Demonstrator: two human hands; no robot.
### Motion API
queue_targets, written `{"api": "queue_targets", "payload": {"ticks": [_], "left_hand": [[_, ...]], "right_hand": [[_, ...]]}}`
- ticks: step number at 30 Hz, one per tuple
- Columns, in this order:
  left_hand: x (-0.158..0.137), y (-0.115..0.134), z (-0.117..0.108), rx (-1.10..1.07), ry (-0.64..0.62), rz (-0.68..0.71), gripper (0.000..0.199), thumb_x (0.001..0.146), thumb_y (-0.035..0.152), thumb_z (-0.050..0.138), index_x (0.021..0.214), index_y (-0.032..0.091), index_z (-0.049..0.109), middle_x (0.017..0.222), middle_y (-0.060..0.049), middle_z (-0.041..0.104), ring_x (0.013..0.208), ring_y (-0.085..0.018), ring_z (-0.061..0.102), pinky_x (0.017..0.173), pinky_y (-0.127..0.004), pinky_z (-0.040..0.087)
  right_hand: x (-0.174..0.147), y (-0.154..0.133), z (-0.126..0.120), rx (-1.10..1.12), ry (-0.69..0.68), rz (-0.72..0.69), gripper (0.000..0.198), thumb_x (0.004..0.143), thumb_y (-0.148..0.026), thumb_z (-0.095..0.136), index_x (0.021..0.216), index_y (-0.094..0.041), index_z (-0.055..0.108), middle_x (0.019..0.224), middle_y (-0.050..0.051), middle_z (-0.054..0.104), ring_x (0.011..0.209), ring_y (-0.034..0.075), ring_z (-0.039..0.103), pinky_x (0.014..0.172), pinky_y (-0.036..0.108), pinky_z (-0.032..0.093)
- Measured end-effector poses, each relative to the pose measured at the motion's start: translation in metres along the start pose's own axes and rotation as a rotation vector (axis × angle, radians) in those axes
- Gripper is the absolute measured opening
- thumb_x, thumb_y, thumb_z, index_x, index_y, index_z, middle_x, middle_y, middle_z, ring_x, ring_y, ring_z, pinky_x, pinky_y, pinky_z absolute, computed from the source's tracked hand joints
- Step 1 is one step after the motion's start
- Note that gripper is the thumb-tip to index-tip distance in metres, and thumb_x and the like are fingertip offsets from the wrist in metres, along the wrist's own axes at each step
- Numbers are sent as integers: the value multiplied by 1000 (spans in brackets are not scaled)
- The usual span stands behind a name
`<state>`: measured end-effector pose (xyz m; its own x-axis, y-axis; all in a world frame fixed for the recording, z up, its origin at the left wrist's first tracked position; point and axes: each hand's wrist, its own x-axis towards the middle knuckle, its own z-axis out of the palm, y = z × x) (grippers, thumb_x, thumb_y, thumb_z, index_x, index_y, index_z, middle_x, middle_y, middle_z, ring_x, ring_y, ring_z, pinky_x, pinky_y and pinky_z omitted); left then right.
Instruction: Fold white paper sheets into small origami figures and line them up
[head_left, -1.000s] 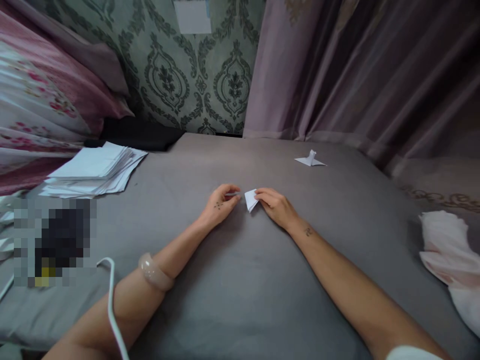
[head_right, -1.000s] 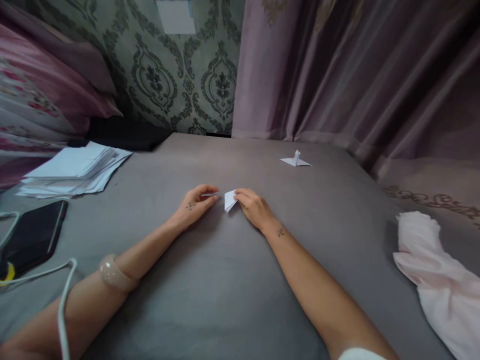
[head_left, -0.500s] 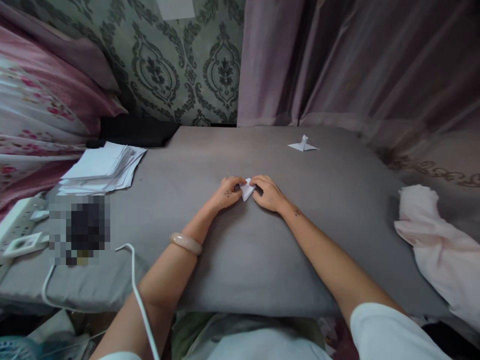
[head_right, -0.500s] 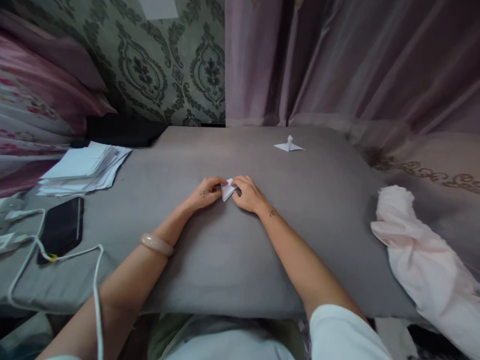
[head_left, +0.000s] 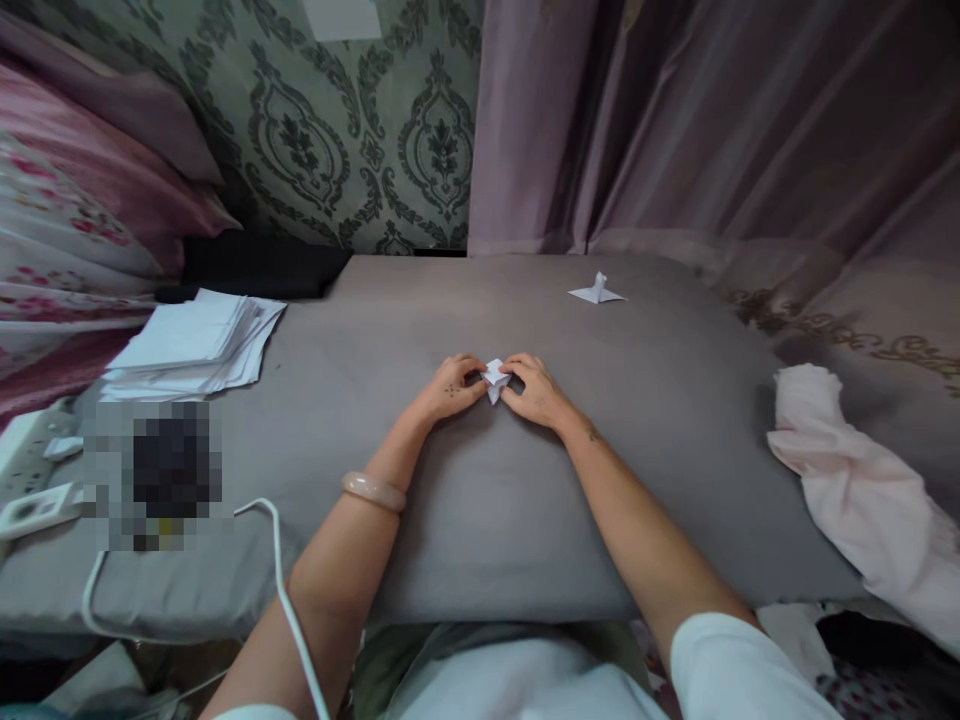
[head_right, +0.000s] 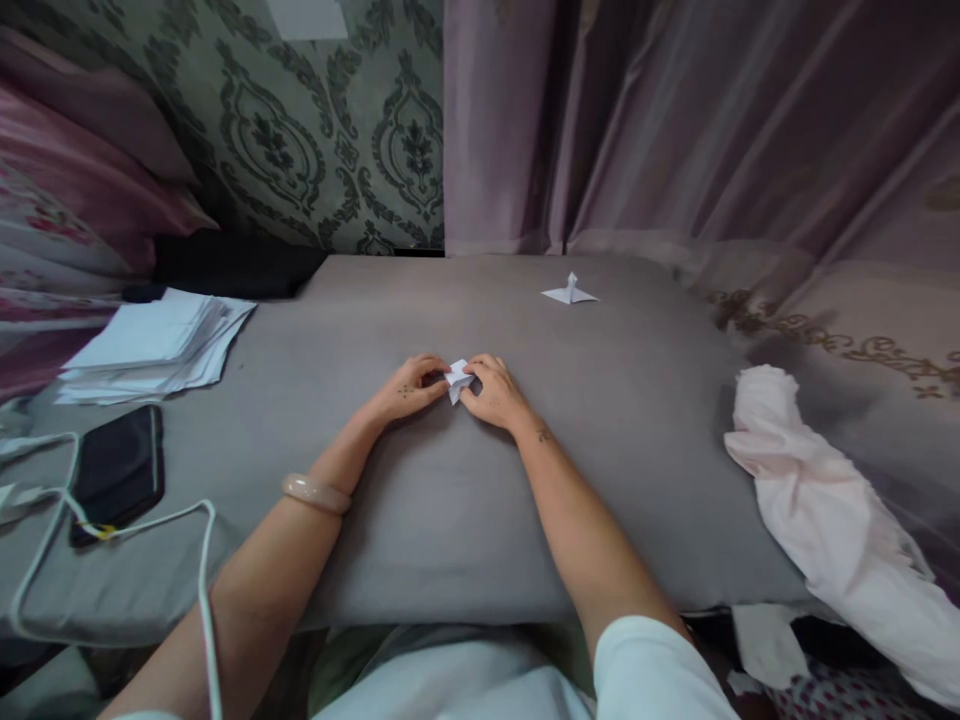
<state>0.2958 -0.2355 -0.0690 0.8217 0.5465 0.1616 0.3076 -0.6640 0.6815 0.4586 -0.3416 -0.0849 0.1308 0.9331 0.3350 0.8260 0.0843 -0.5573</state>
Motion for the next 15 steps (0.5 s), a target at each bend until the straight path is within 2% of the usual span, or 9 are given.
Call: {"api": "queue_targets", "payload": {"ticks": [9,15], "left_hand": [[6,-2,2,41,48,-4,20,86,21,53,88,13,70,86,-8,64,76,-16,56,74,-28,45],[8,-7,3,37,99,-73,17,83,25,57,82,14,69,81,-6,63,74,-16,56,74,-29,47]], "right_hand": [[5,16,6,94,91,0,17,87,-25,53,90,-20,69,104,9,65,101,20,58,97,38,43],[7,21,8,96,128,45,14,86,-27,56,82,-20,68,101,8,66,99,20,60,94,37,43]]}}
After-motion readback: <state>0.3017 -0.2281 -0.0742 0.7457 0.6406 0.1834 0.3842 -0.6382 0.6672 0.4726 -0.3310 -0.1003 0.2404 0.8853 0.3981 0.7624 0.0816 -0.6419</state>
